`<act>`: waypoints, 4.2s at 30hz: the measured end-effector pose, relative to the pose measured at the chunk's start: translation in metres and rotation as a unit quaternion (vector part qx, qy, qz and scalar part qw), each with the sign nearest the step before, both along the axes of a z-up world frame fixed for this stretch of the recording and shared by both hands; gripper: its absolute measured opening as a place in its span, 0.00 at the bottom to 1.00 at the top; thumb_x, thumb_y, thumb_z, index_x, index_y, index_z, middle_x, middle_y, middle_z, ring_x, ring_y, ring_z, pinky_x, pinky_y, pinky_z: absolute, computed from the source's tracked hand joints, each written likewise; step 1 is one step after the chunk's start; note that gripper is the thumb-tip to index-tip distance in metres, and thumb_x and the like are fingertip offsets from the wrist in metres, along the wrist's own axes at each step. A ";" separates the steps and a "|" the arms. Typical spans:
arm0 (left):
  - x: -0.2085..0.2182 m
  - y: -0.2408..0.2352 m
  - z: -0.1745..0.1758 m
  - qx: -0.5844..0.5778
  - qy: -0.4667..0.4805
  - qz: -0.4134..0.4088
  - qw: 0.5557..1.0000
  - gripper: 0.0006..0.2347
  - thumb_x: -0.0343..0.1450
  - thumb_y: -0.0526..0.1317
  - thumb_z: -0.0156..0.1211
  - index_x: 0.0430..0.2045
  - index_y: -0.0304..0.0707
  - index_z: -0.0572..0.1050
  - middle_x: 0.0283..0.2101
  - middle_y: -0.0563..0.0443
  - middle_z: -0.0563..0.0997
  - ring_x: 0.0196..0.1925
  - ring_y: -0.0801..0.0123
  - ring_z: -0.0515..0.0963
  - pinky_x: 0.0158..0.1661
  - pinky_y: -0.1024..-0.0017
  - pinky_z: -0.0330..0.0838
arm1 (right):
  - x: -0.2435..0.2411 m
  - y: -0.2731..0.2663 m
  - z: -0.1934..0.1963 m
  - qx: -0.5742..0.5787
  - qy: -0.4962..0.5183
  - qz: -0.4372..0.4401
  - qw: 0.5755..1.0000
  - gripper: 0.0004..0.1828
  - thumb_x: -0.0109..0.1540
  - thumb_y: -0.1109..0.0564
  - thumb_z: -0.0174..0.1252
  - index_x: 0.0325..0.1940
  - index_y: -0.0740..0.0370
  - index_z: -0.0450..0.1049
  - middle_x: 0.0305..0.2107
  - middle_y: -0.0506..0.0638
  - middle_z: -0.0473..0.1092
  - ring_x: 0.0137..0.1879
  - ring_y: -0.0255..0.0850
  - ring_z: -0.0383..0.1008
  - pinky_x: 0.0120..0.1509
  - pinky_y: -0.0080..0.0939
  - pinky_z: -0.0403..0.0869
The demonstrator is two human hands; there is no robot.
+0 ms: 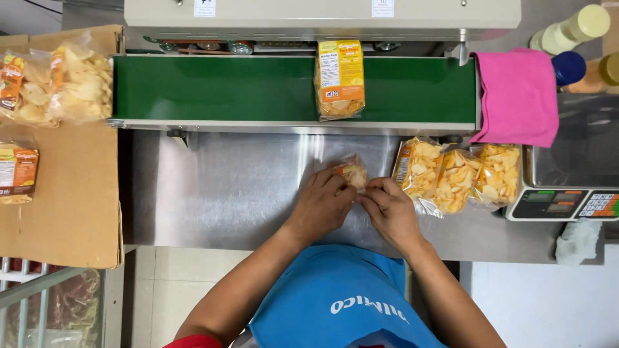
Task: The person repeatedly picks open bags of taro chips from a cardboard box, places them on a conveyor belt into a heat-sealing machine, and collects the sealed packages. The process is repeated continuously throughout the clip.
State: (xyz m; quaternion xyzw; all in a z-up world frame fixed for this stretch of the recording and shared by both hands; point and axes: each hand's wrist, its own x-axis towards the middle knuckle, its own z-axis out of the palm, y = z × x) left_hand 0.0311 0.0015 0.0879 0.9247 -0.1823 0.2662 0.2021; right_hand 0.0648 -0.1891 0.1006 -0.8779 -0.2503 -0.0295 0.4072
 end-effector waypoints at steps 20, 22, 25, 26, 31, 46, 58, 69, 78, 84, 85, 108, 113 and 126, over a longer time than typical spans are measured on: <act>-0.018 0.007 -0.001 -0.150 0.099 -0.048 0.983 0.06 0.70 0.36 0.64 0.22 0.40 0.77 0.29 0.51 0.73 0.40 0.54 0.76 0.39 0.63 0.72 | -0.002 0.002 0.040 0.057 -0.013 0.096 0.994 0.06 0.59 0.61 0.68 0.40 0.58 0.84 0.37 0.53 0.78 0.39 0.53 0.77 0.42 0.49 0.76; -0.017 0.002 -0.003 -0.140 0.086 -0.048 0.985 0.06 0.71 0.35 0.63 0.22 0.41 0.76 0.29 0.52 0.72 0.40 0.55 0.75 0.38 0.63 0.71 | -0.002 0.001 0.037 0.057 -0.025 0.091 0.994 0.08 0.58 0.61 0.69 0.42 0.61 0.83 0.37 0.56 0.76 0.39 0.55 0.76 0.42 0.52 0.76; -0.017 -0.002 -0.006 -0.124 0.081 -0.039 0.988 0.07 0.72 0.37 0.61 0.22 0.40 0.75 0.28 0.51 0.71 0.39 0.54 0.75 0.37 0.63 0.70 | -0.002 -0.001 0.024 0.068 -0.031 0.087 0.993 0.03 0.61 0.61 0.66 0.36 0.56 0.84 0.29 0.49 0.75 0.36 0.50 0.76 0.40 0.44 0.76; -0.017 -0.002 -0.006 -0.120 0.084 -0.039 0.988 0.06 0.72 0.36 0.61 0.23 0.40 0.76 0.28 0.51 0.70 0.39 0.54 0.74 0.37 0.63 0.70 | -0.002 -0.002 0.021 0.054 -0.048 0.090 0.993 0.02 0.62 0.60 0.66 0.36 0.56 0.84 0.28 0.49 0.75 0.35 0.50 0.76 0.39 0.45 0.76; -0.013 0.001 0.007 -0.103 0.059 -0.044 0.992 0.05 0.70 0.34 0.60 0.23 0.40 0.75 0.28 0.50 0.70 0.38 0.53 0.74 0.37 0.63 0.70 | -0.004 0.001 0.030 0.039 -0.098 0.085 0.991 0.03 0.63 0.60 0.65 0.34 0.57 0.82 0.28 0.49 0.73 0.34 0.51 0.74 0.38 0.46 0.75; 0.016 -0.005 0.075 -0.279 0.041 -0.085 0.956 0.06 0.73 0.35 0.62 0.26 0.32 0.77 0.37 0.47 0.82 0.49 0.47 0.81 0.51 0.59 0.77 | 0.019 -0.002 0.081 0.063 -0.164 0.065 0.982 0.02 0.64 0.60 0.64 0.37 0.58 0.82 0.28 0.52 0.69 0.34 0.52 0.73 0.38 0.48 0.74; 0.026 0.004 0.092 -0.334 0.090 -0.107 0.932 0.05 0.70 0.34 0.68 0.26 0.32 0.79 0.35 0.47 0.83 0.48 0.42 0.81 0.51 0.52 0.77 | 0.033 -0.014 0.092 0.158 -0.021 0.063 0.985 0.03 0.61 0.61 0.69 0.39 0.61 0.84 0.29 0.52 0.72 0.34 0.44 0.74 0.39 0.41 0.74; 0.029 0.008 0.107 -0.397 0.110 -0.081 0.907 0.04 0.69 0.31 0.69 0.26 0.30 0.80 0.34 0.46 0.85 0.47 0.48 0.84 0.57 0.50 0.74 | 0.038 -0.006 0.107 0.208 0.043 0.061 0.975 0.09 0.60 0.61 0.71 0.44 0.63 0.84 0.36 0.54 0.74 0.39 0.40 0.75 0.46 0.42 0.75; 0.029 0.003 0.098 -0.365 0.057 -0.041 0.928 0.05 0.68 0.34 0.71 0.25 0.34 0.80 0.33 0.51 0.84 0.42 0.54 0.86 0.56 0.54 0.77 | 0.033 0.002 0.100 0.236 0.007 0.037 0.971 0.06 0.61 0.64 0.68 0.42 0.65 0.84 0.41 0.59 0.74 0.45 0.46 0.74 0.52 0.45 0.74; 0.042 0.042 0.094 -0.274 -0.075 -0.004 0.959 0.17 0.63 0.38 0.79 0.41 0.32 0.79 0.47 0.38 0.81 0.55 0.37 0.77 0.59 0.43 0.68 | 0.032 0.001 0.103 0.262 -0.011 0.009 0.965 0.02 0.64 0.70 0.63 0.40 0.74 0.80 0.41 0.65 0.78 0.61 0.64 0.76 0.66 0.60 0.73; 0.043 0.056 0.091 -0.273 -0.078 -0.001 0.959 0.17 0.63 0.38 0.79 0.41 0.32 0.79 0.47 0.38 0.81 0.55 0.37 0.77 0.59 0.43 0.68 | 0.032 -0.005 0.098 0.262 -0.012 0.013 0.965 0.02 0.64 0.70 0.63 0.40 0.74 0.80 0.41 0.65 0.78 0.61 0.64 0.76 0.66 0.60 0.73; 0.081 0.139 0.026 -0.305 0.011 0.332 0.893 0.49 0.62 0.34 0.85 0.75 0.44 0.50 0.67 0.31 0.62 0.72 0.34 0.64 0.70 0.43 0.55 | 0.012 -0.030 0.057 0.258 0.077 -0.082 0.960 0.02 0.65 0.70 0.61 0.38 0.74 0.79 0.39 0.65 0.77 0.61 0.61 0.77 0.69 0.60 0.72; 0.076 0.149 0.032 -0.313 0.007 0.328 0.891 0.50 0.63 0.34 0.84 0.75 0.45 0.49 0.67 0.31 0.62 0.72 0.34 0.64 0.70 0.44 0.55 | 0.013 -0.032 0.056 0.253 0.078 -0.078 0.961 0.02 0.66 0.70 0.61 0.39 0.74 0.78 0.39 0.65 0.77 0.61 0.62 0.77 0.69 0.60 0.72; 0.069 0.178 0.053 -0.317 0.008 0.314 0.895 0.49 0.64 0.31 0.83 0.76 0.47 0.50 0.66 0.26 0.65 0.72 0.32 0.66 0.70 0.46 0.59 | 0.013 -0.032 0.062 0.253 0.088 -0.087 0.960 0.03 0.67 0.70 0.60 0.40 0.75 0.78 0.40 0.66 0.76 0.62 0.61 0.76 0.71 0.60 0.71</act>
